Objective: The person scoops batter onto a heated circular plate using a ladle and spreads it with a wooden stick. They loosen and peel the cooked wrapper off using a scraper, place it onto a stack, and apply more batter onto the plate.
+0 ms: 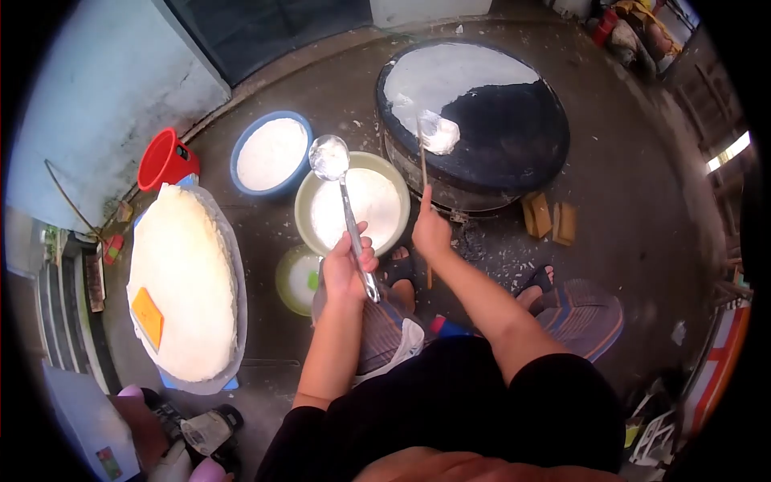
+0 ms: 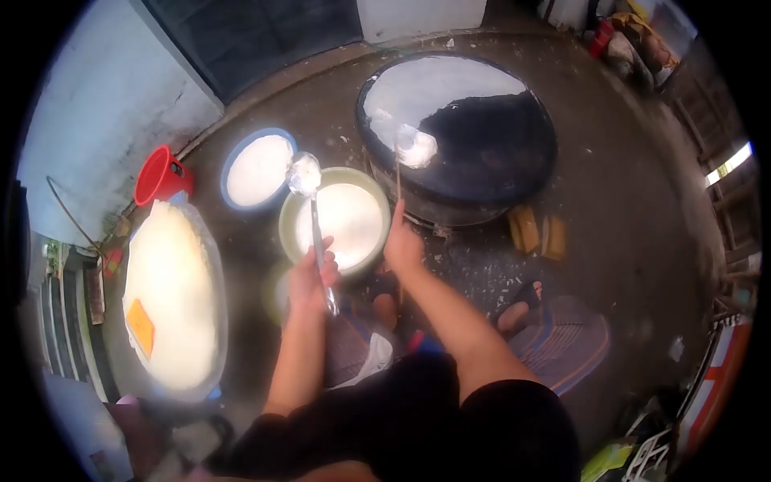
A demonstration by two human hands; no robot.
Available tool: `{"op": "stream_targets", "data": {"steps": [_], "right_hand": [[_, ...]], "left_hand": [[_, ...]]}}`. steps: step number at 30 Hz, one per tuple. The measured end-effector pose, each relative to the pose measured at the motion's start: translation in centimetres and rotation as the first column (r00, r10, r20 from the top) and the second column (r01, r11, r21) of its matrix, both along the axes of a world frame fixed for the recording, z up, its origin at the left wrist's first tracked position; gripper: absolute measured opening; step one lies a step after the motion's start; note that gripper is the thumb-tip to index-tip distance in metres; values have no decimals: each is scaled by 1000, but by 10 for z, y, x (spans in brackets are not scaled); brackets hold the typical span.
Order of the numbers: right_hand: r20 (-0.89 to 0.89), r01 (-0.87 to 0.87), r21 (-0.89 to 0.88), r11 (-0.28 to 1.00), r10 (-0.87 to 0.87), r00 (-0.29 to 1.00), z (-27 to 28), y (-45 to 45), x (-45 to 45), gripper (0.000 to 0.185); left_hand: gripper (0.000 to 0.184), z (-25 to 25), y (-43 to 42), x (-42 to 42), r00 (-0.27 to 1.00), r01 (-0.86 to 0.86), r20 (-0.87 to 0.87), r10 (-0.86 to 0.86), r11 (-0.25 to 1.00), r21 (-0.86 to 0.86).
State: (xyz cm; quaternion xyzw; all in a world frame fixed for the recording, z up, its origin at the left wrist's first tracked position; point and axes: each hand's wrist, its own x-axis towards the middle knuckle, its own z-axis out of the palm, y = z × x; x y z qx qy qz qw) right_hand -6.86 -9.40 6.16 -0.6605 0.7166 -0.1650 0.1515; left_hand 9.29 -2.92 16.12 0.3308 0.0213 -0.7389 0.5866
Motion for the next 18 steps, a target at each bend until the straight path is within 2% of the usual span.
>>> {"op": "stream_targets", "data": {"steps": [2, 6, 8, 10, 12, 14, 15, 18], "right_hand": [[55, 115, 86, 990, -120, 991, 13, -6, -20, 76], [79, 135, 178, 975, -150, 985, 45, 28, -44, 76], [85, 137, 208, 969, -157, 984, 38, 37, -41, 75], [-103, -103, 3, 995, 103, 989, 9, 30, -38, 75], [-115, -68, 60, 996, 75, 991, 1, 21, -53, 76], [-31, 108, 37, 993, -107, 994, 7, 23, -82, 78], [-9, 117, 102, 988, -117, 993, 17, 28, -93, 80], [5, 159, 115, 981, -161, 987, 26, 43, -90, 76]], "left_hand": [[33, 3, 2, 0, 1000, 4, 5, -4, 1000, 14], [33, -2, -1, -2, 1000, -2, 30, 1, 1000, 23], [33, -3, -2, -3, 998, 4, 63, -5, 1000, 27], [34, -4, -2, -5, 1000, 6, 16, -6, 1000, -18], [34, 2, -1, -8, 999, 25, 47, -25, 1000, -8], [34, 2, -1, -11, 999, 30, 19, -30, 1000, -1], [34, 2, -3, -13, 999, 37, 15, -37, 999, -5], [34, -2, -4, -13, 1000, 22, 21, -22, 1000, -3]]}}
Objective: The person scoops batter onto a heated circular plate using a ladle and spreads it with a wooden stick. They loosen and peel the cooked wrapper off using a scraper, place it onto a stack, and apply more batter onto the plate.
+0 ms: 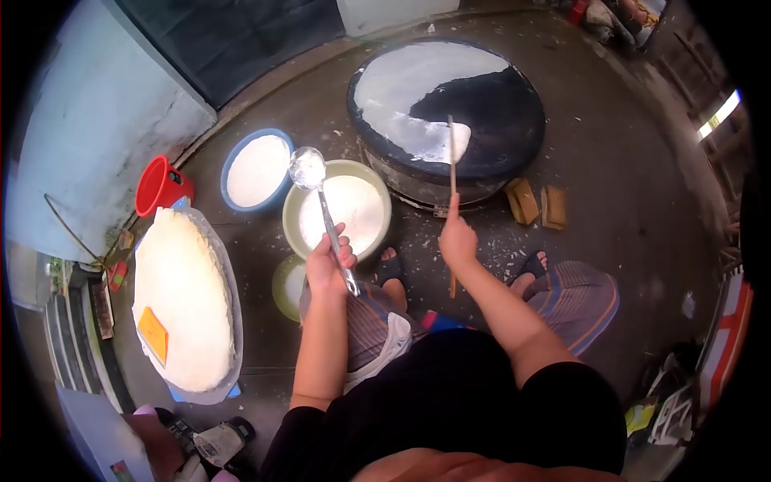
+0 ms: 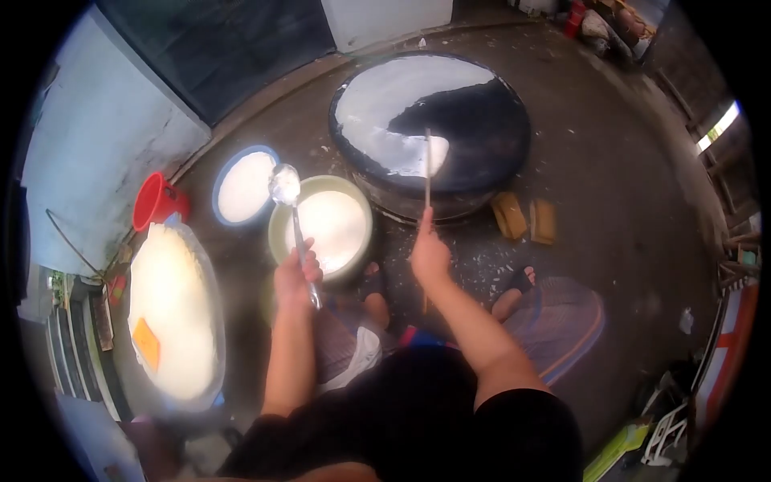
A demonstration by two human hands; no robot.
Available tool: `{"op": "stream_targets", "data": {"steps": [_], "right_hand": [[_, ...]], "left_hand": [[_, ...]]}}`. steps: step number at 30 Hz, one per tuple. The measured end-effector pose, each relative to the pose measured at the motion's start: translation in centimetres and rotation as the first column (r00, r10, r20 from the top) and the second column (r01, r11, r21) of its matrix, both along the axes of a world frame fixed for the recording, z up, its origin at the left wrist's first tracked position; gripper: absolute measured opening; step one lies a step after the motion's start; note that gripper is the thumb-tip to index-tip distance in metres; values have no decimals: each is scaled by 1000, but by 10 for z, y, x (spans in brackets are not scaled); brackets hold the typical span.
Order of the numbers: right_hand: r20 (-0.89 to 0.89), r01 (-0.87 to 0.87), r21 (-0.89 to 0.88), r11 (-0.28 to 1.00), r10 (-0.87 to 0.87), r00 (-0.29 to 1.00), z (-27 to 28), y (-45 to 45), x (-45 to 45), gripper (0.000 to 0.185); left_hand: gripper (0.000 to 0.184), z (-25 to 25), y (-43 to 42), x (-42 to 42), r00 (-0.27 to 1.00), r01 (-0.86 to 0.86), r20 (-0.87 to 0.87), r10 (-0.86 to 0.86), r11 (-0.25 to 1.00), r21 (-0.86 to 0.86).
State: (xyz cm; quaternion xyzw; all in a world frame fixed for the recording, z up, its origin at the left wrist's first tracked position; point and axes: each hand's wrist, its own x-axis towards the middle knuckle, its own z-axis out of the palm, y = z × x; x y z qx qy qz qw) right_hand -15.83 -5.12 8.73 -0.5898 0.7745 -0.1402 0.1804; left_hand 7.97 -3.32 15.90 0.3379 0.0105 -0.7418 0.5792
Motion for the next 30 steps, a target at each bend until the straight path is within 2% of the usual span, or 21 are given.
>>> {"op": "stream_targets", "data": {"steps": [1, 2, 4, 6, 7, 10, 12, 13, 16, 17, 18, 19, 20, 21, 22, 23, 24, 25, 26, 28, 30], "right_hand": [[3, -61, -34, 998, 61, 998, -9, 0, 4, 71], [-132, -212, -26, 977, 206, 969, -17, -3, 8, 67], [-187, -232, 56, 971, 239, 953, -20, -10, 4, 68], [-134, -81, 19, 996, 83, 987, -22, -14, -27, 71], [-122, -65, -9, 998, 64, 991, -15, -13, -42, 73], [-202, -62, 26, 998, 66, 977, -8, -4, -61, 74], [-251, -140, 50, 989, 148, 957, -11, -1, -58, 74], [-252, -231, -7, 973, 222, 942, -19, 2, -63, 74], [-259, -114, -50, 992, 97, 961, -22, -5, -99, 75], [-266, -56, -106, 993, 26, 964, -25, -9, -113, 67], [-265, -48, -106, 993, 18, 964, -24, -15, -119, 67], [58, 114, -89, 989, -109, 992, -23, -20, -125, 61], [371, 261, -24, 965, -234, 899, -23, -23, -130, 56], [811, 399, 201, 895, -380, 444, -15, -25, -125, 47], [775, 373, 136, 918, -333, 537, -17, -21, -118, 49], [496, 258, -224, 940, -117, 860, -27, -9, -108, 49], [65, -4, -488, 873, 41, 997, -36, 2, -102, 49], [38, -98, -333, 938, 117, 992, -11, 14, -103, 49], [41, -93, -332, 939, 113, 993, -13, 14, -115, 49], [-212, 45, -225, 973, -94, 973, -17, 8, -157, 48], [-219, 127, -204, 971, -171, 961, 1, 0, -185, 48]], "left_hand": [[34, 0, -1, 0, 1000, 4, 10, -3, 1000, -16], [34, 0, -1, 0, 1000, 7, 22, -6, 999, -31], [33, 5, 0, -2, 999, 11, 47, -10, 1000, -10], [33, 4, 0, -3, 1000, 16, -12, -16, 1000, 11], [33, 2, 0, -3, 1000, 21, -12, -21, 1000, 11], [33, -3, -3, -5, 998, 42, 42, -42, 999, -5], [33, -5, -5, -5, 999, 36, 31, -35, 999, -38], [33, -6, -5, -6, 999, 35, 25, -34, 999, -39], [33, -7, -6, -10, 999, 51, 22, -50, 997, -56], [34, -4, -5, -12, 999, 44, 10, -43, 998, -38], [34, -3, -6, -15, 999, 52, 11, -51, 998, -37], [34, -3, -6, -17, 999, 39, 13, -38, 999, -17], [34, -2, -7, -18, 1000, 25, 15, -25, 1000, 3], [34, -2, -8, -20, 1000, 15, 7, -15, 1000, 8], [34, -1, -9, -21, 1000, 21, 9, -21, 1000, 10], [33, 0, -11, -22, 1000, 12, -2, -12, 1000, 16], [33, 1, -12, -23, 1000, 2, -12, -2, 1000, 23], [33, 1, -13, -24, 1000, 1, -21, 0, 1000, 29], [33, 0, -13, -25, 1000, 5, -18, -4, 1000, 30], [33, 1, -13, -27, 999, 16, -49, -15, 1000, 19], [33, -1, -14, -30, 999, 14, -33, -13, 1000, 27]]}}
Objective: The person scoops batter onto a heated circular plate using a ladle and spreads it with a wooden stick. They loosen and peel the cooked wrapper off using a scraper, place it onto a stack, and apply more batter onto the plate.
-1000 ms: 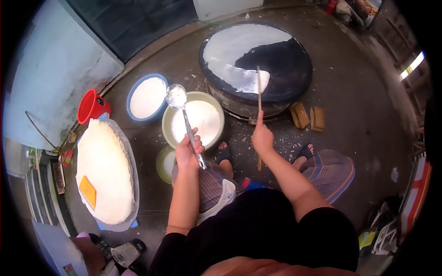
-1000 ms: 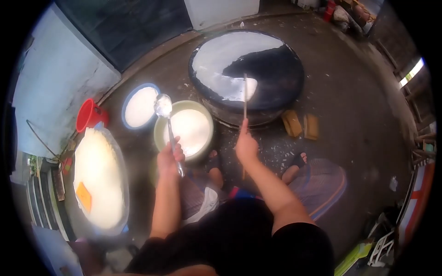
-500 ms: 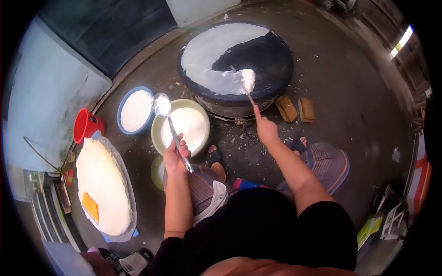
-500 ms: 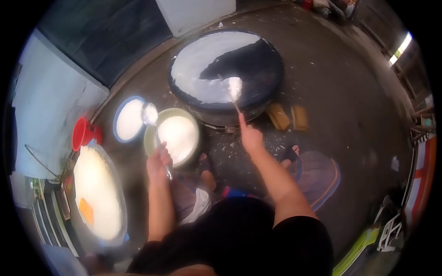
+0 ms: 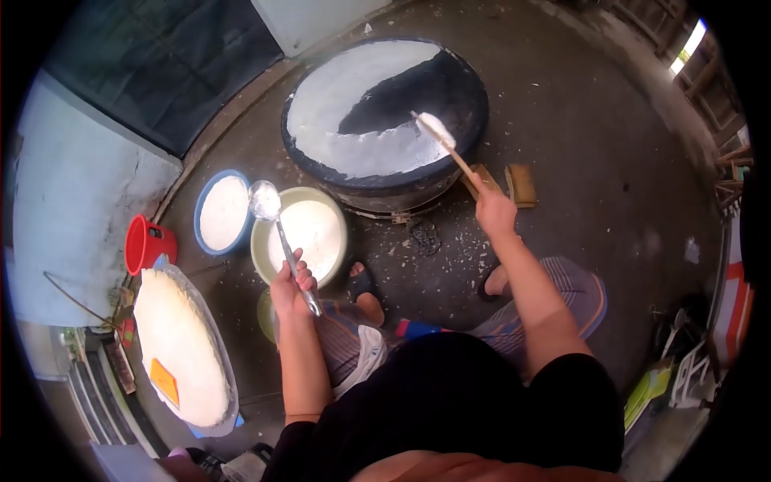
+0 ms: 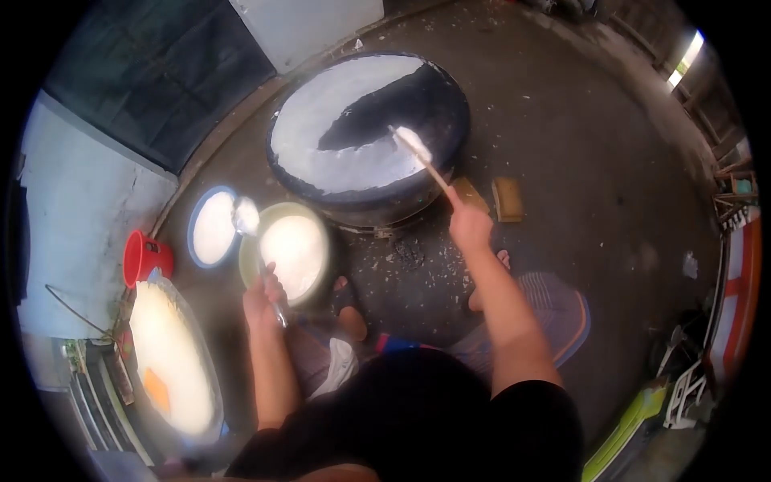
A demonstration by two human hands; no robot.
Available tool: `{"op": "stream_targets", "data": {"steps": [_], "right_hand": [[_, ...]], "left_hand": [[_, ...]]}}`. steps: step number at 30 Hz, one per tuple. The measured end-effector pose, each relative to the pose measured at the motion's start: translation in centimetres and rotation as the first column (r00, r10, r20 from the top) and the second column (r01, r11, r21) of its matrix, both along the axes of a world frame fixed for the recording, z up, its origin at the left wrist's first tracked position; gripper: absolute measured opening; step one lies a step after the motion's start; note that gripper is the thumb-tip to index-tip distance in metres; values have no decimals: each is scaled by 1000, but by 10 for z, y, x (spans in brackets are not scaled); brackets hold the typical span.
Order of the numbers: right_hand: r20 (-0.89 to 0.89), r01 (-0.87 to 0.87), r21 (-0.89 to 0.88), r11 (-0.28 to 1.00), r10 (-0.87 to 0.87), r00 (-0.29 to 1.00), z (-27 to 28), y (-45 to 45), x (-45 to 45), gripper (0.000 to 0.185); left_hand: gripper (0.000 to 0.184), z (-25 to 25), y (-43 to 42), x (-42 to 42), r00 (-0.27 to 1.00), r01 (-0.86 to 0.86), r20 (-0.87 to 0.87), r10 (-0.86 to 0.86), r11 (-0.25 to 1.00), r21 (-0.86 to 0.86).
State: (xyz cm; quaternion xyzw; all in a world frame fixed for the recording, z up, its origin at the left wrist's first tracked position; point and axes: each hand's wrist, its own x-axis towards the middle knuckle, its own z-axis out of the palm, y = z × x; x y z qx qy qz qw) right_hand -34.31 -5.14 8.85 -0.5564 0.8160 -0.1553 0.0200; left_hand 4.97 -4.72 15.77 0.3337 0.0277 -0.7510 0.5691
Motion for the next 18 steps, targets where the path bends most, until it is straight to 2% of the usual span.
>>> {"op": "stream_targets", "data": {"steps": [2, 4, 5, 6, 8, 9, 10, 13, 15, 16, 18], "right_hand": [[63, 24, -68, 997, -19, 998, -7, -9, -7, 47], [436, 51, -192, 980, 38, 899, 5, -8, 7, 44], [285, -70, -251, 966, 143, 948, -6, -1, 12, 41], [95, -249, -214, 944, 274, 957, -4, 11, 14, 45], [-47, -292, -229, 929, 289, 956, -23, 18, -17, 49], [-81, -233, -241, 942, 220, 972, -35, 13, -40, 52], [-97, -190, -192, 963, 174, 980, -23, 7, -58, 48], [-102, -147, -193, 970, 129, 986, -7, -30, -82, 51], [281, 12, -88, 996, 13, 960, 4, -53, -68, 46], [432, 9, -189, 982, 75, 899, 1, -51, -58, 42], [120, -367, -326, 871, 424, 898, 4, -23, -48, 40]], "left_hand": [[33, 1, -2, -5, 1000, 2, 18, -2, 1000, 4], [33, 4, -4, -9, 1000, -13, 19, 12, 999, 37], [33, 4, -5, -11, 1000, -17, 23, 16, 999, 35], [33, 4, -6, -13, 1000, -17, 19, 16, 999, 36], [33, 4, -6, -14, 1000, -19, 17, 18, 999, 41], [33, 4, -6, -16, 999, -18, 31, 17, 999, 28], [33, 3, -6, -18, 999, -16, 44, 15, 1000, 17], [33, 5, -10, -26, 998, -18, 61, 15, 999, 42], [33, 6, -14, -30, 999, -21, 33, 20, 998, 54], [33, 6, -15, -31, 1000, -29, 6, 28, 997, 66], [33, 3, -16, -31, 999, -32, 20, 31, 998, 58]]}}
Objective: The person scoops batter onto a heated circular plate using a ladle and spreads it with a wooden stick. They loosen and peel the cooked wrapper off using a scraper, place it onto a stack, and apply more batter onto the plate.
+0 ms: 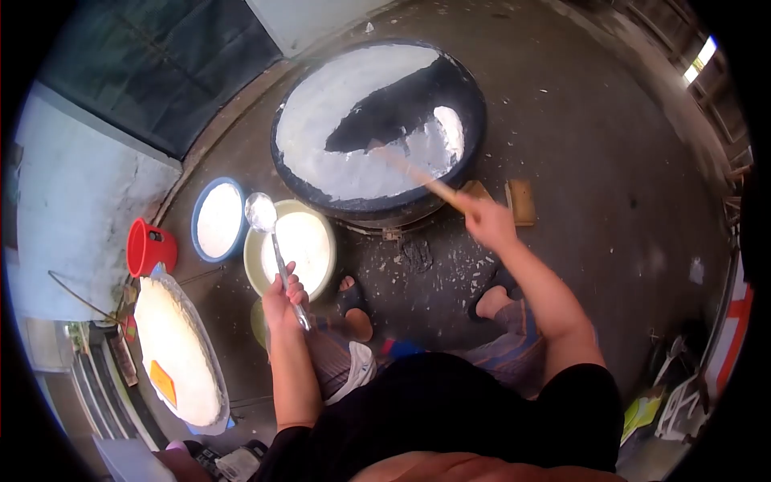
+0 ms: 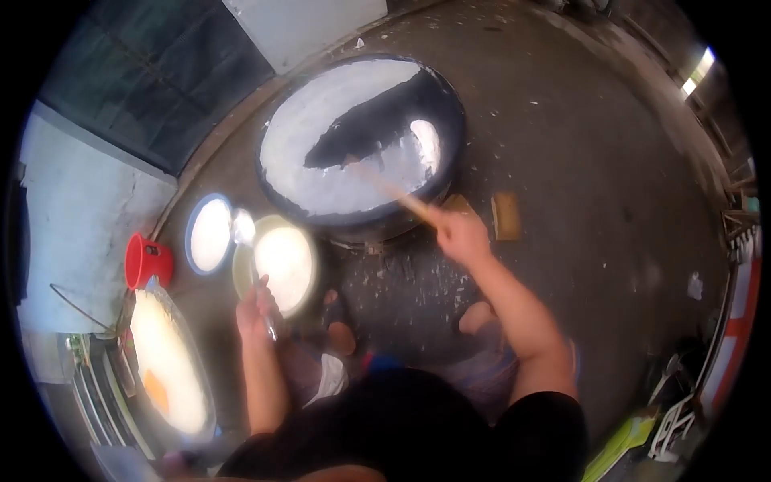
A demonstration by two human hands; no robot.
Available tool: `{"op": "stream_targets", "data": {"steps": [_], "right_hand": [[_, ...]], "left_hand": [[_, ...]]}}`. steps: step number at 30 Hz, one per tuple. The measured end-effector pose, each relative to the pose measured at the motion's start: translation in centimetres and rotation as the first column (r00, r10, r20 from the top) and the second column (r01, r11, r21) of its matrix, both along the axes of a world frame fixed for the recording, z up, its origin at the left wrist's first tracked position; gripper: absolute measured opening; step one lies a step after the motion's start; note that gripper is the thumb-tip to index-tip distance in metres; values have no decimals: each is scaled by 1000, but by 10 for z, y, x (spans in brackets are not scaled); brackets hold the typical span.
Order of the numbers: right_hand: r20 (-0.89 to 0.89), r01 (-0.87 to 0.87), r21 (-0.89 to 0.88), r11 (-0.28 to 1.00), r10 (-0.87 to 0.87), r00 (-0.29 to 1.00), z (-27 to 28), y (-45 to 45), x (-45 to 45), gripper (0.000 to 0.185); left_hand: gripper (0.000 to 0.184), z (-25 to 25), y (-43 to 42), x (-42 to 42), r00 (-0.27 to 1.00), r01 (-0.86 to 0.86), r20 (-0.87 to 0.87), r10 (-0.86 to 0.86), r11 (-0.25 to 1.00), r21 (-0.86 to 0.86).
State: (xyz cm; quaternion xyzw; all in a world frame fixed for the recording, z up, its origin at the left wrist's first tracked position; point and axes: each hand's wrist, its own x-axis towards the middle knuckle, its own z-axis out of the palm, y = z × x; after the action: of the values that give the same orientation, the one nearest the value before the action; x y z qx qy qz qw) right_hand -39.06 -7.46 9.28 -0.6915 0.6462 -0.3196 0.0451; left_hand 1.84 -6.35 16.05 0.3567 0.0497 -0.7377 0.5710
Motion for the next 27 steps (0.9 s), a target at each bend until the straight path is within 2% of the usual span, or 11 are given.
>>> {"op": "stream_targets", "data": {"steps": [1, 3, 9, 10, 12, 13, 19, 22, 24, 25, 27], "right_hand": [[1, -6, -2, 1000, 6, 1000, 1, 7, -8, 40], [-271, 17, 186, 982, 34, 962, -4, 18, -48, 38], [-219, 284, 101, 953, -257, 941, 1, -78, -81, 41], [-76, 276, 17, 961, -274, 959, -6, -86, -74, 40], [3, 51, -6, 999, -51, 999, -7, -72, -71, 39], [-144, -80, 133, 988, 99, 985, 7, -57, -76, 39], [-386, 95, -66, 993, -113, 916, -11, -106, -156, 41], [-166, 197, -15, 980, -197, 966, -13, -155, -125, 42], [33, -6, -75, 997, 8, 999, -17, -148, -118, 41], [-78, -150, 69, 986, 155, 985, 2, -133, -124, 41], [-173, -91, 41, 995, 97, 980, -13, -135, -171, 41]], "left_hand": [[33, -1, 0, 0, 1000, 3, -16, -4, 1000, -16], [32, -1, -2, -3, 1000, -11, -11, 11, 1000, -8], [33, 1, -14, -17, 998, -59, 28, 58, 997, 43], [33, 0, -18, -18, 999, -47, 0, 47, 998, 48], [33, 2, -22, -23, 997, -74, -9, 75, 995, 60], [33, 3, -24, -26, 994, -102, -21, 104, 992, 72], [33, 4, -33, -34, 993, -113, 44, 109, 987, 113], [33, 2, -37, -40, 991, -130, 41, 126, 984, 122], [32, 3, -39, -41, 989, -147, 50, 142, 981, 128], [32, 8, -40, -44, 985, -170, 36, 166, 972, 160], [32, 2, -38, -39, 986, -162, 58, 156, 978, 132]]}}
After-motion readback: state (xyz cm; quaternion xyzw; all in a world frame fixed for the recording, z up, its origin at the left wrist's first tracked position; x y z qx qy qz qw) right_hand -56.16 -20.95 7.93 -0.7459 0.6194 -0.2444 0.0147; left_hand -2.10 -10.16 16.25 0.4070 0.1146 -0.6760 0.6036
